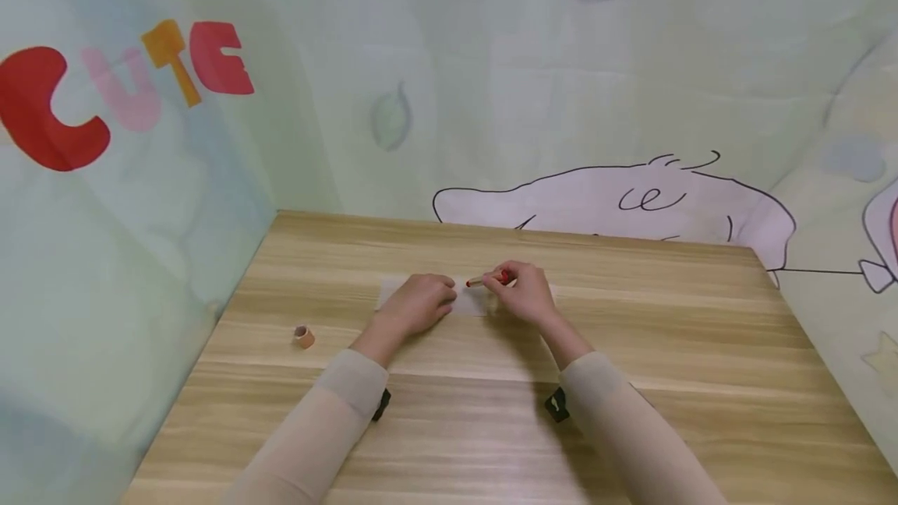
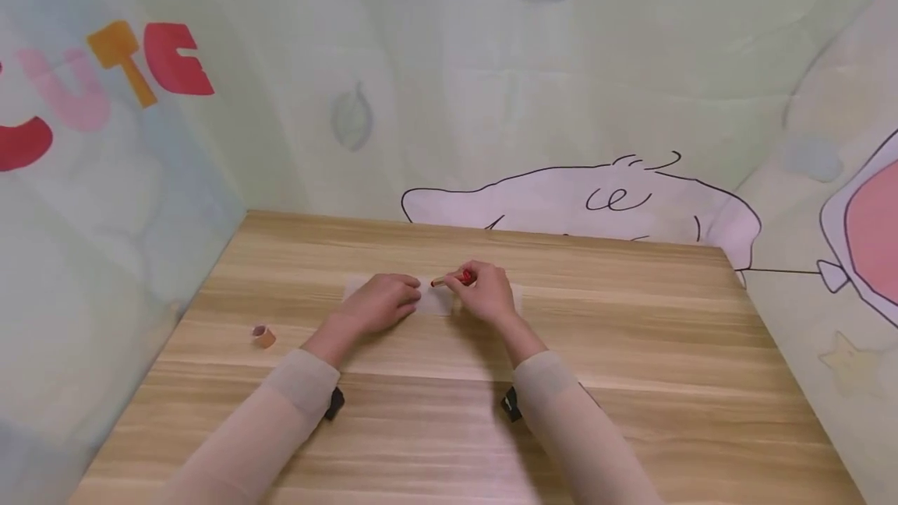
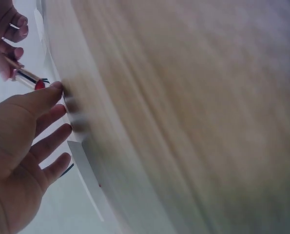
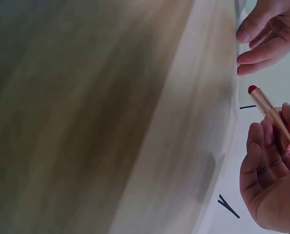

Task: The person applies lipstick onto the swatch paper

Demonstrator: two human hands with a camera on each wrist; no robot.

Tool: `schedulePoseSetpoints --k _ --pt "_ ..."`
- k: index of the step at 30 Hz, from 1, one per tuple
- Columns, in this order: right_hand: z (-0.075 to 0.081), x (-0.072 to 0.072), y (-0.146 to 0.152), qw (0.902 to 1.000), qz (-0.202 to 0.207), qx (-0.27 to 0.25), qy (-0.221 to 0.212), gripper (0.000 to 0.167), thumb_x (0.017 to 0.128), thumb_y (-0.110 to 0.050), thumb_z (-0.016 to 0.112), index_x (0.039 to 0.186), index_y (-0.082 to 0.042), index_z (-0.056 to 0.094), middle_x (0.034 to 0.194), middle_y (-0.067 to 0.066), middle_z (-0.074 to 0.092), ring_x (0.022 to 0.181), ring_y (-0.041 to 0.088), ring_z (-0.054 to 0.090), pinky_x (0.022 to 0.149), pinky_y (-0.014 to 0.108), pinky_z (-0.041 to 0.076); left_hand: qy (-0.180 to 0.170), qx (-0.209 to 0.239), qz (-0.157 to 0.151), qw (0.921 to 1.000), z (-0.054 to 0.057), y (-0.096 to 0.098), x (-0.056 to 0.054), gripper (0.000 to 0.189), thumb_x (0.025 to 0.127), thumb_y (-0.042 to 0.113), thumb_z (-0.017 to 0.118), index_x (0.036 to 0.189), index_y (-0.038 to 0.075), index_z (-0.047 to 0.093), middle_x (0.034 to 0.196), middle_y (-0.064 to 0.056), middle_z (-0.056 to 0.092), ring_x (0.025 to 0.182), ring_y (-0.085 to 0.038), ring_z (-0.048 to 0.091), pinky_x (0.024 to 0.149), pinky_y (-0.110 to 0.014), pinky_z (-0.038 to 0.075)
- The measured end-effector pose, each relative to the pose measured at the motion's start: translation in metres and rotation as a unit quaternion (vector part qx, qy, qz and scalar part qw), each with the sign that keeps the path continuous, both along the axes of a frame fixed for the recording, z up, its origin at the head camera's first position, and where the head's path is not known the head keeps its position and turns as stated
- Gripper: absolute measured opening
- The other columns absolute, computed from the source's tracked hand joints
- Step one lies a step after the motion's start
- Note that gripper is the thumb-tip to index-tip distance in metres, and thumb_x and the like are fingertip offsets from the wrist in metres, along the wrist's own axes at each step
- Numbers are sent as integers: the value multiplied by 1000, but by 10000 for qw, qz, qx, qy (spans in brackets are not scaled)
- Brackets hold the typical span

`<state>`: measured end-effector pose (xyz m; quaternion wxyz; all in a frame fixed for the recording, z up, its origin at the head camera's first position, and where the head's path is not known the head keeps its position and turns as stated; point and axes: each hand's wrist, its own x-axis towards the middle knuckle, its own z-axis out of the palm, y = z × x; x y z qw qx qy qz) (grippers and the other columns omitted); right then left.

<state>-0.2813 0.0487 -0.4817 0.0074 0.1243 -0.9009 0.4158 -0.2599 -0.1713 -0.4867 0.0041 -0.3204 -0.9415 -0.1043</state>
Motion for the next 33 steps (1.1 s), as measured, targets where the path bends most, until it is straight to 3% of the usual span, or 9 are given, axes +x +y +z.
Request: schedulePoseSetpoints --k 8,23,33 --pt "-4 -2 -4 9996 -3 232 -158 20 92 -28 78 88 -9 73 82 3 69 63 15 51 55 26 39 -151 -30 97 9998 1 1 0 12 96 16 70 102 6 76 125 -13 68 116 -30 65 103 -43 49" --pt "-5 -2 -7 9985 89 539 -88 23 91 -31 78 84 -11 70 77 1 66 61 15 50 55 28 40 -118 7 42 9999 -1 0 -1 11 96 15 71 100 6 76 120 -12 70 111 -28 67 100 -42 51" --pt "-1 5 -5 9977 380 539 -131 24 89 -30 80 77 -13 70 70 -3 62 61 12 46 55 27 37 -123 31 86 9999 2 0 1 8 95 14 72 94 6 74 112 -9 70 102 -27 67 94 -42 52"
